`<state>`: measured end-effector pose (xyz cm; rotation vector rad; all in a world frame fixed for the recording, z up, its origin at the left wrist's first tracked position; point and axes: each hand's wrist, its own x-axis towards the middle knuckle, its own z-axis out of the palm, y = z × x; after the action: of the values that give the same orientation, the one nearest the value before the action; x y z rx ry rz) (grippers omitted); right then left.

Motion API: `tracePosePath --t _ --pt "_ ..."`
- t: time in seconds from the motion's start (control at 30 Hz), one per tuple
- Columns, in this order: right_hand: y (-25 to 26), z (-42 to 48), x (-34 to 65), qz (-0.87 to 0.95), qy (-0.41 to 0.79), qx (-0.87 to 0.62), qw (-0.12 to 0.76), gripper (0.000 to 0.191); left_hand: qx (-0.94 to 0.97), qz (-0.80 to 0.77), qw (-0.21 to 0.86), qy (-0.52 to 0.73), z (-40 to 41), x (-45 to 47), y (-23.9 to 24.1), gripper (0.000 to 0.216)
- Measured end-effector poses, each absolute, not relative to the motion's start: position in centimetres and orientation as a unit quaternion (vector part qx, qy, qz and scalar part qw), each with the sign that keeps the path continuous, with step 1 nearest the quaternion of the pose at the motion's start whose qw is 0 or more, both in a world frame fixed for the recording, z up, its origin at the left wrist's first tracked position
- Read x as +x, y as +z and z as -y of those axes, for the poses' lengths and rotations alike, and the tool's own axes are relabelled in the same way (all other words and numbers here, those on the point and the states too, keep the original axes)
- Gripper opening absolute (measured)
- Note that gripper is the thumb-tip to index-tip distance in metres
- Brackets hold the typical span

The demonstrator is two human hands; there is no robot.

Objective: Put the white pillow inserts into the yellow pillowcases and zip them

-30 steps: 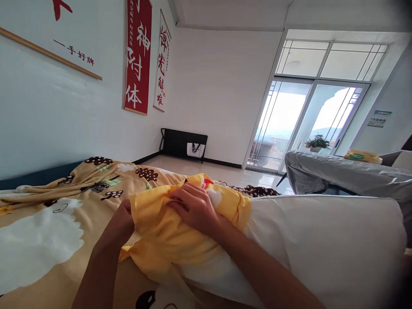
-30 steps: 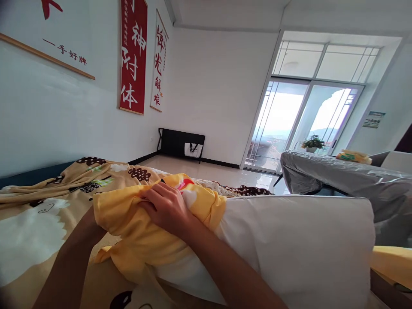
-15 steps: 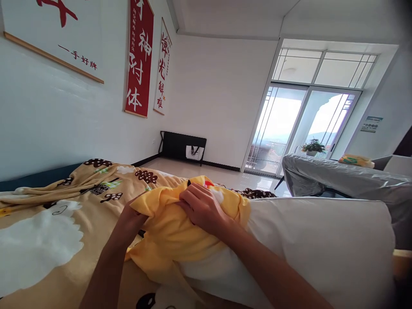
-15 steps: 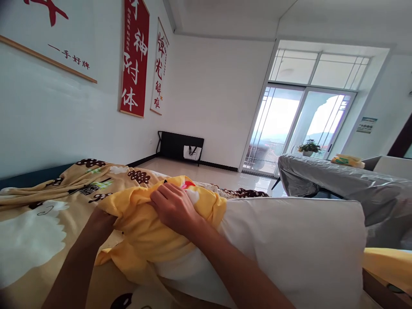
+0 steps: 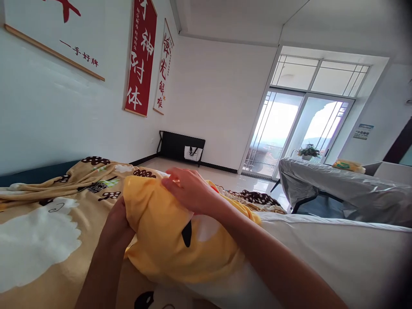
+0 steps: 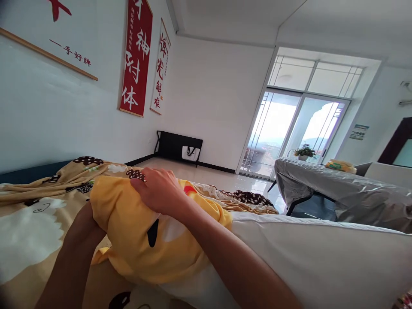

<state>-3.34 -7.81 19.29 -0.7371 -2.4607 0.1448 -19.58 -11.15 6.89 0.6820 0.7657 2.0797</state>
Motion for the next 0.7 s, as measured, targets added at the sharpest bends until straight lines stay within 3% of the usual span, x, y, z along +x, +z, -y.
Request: tracePosePath --t 0.13,0.37,0.5,0.7 --pt "18.9 8.0 -5.3 0.939 0.133 -0.231 0.217 0.035 0.287 -0.305 0.358 0.835 11.8 -19.4 7.3 0.036" --pt "17.9 7.0 -5.3 0.903 0.172 -0.244 0.309 0.030 0.345 -0.334 0.357 0.801 11.0 -19.5 6.9 0.031" --pt "17.9 6.7 -5.1 0.881 0.215 -0.242 0.346 0.032 0.364 -0.396 0.286 0.793 10.9 -20.5 6.6 0.025" --pt "17.9 7.1 -5.0 0.896 0.237 -0.193 0.321 0.020 0.417 -0.433 0.146 0.785 13.0 -19.7 7.2 0.011"
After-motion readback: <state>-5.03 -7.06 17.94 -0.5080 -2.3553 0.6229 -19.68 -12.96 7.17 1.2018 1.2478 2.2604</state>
